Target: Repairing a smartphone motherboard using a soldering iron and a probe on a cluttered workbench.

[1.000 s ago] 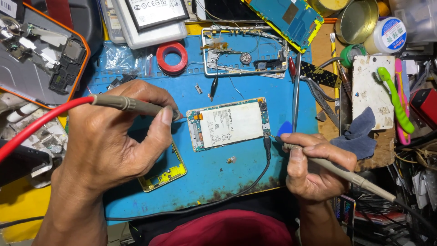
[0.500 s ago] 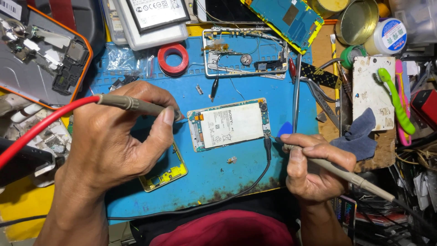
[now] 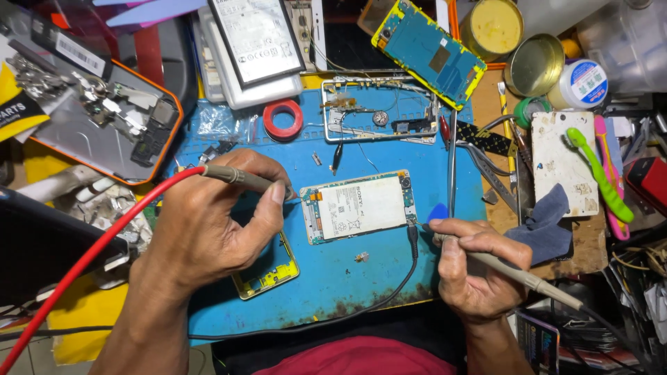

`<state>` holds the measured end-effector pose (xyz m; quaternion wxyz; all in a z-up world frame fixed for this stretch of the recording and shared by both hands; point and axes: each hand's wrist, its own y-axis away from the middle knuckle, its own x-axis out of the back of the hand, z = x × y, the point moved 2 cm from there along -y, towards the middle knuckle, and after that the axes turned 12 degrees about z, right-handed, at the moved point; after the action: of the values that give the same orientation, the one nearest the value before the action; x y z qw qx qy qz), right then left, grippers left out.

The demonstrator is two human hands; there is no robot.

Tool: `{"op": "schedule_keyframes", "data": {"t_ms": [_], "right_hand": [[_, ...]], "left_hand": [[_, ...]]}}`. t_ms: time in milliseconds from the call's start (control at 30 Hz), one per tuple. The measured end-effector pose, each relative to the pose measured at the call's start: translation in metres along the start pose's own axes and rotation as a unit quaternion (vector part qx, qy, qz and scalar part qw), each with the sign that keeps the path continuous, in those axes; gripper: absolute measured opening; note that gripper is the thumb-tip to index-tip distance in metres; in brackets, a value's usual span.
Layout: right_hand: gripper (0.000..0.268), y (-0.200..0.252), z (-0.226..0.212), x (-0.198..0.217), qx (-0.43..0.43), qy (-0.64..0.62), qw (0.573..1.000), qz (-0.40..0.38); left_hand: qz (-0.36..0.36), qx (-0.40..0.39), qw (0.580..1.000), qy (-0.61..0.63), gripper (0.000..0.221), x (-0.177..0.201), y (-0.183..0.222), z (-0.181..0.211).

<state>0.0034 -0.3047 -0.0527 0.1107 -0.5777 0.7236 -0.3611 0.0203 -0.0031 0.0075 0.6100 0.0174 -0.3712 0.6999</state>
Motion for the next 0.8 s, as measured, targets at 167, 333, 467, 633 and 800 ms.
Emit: {"op": "schedule_keyframes", "data": {"t_ms": [167, 333, 467, 633, 800], "right_hand": [[0.019, 0.004, 0.003, 0.001, 0.0, -0.02, 1.0, 0.005], [0.017, 0.004, 0.01, 0.003, -0.032, -0.044, 0.998, -0.021], [0.019, 0.002, 0.012, 0.002, -0.042, -0.055, 0.997, -0.033], [0.019, -0.005, 0.007, -0.002, 0.049, -0.04, 0.997, -0.031], [0.017, -0.011, -0.001, -0.003, 0.116, -0.024, 0.992, -0.039]], "left_hand": [[0.005, -0.003, 1.0, 0.001, 0.018, -0.001, 0.002, -0.001], [-0.014, 0.036, 0.999, -0.005, 0.023, -0.003, 0.001, -0.007], [-0.006, 0.055, 0.998, -0.017, 0.021, -0.002, -0.001, -0.007], [0.016, -0.007, 1.0, -0.008, 0.021, -0.002, -0.001, -0.007], [0.013, -0.016, 1.0, 0.002, 0.024, -0.005, 0.0, -0.016]]}}
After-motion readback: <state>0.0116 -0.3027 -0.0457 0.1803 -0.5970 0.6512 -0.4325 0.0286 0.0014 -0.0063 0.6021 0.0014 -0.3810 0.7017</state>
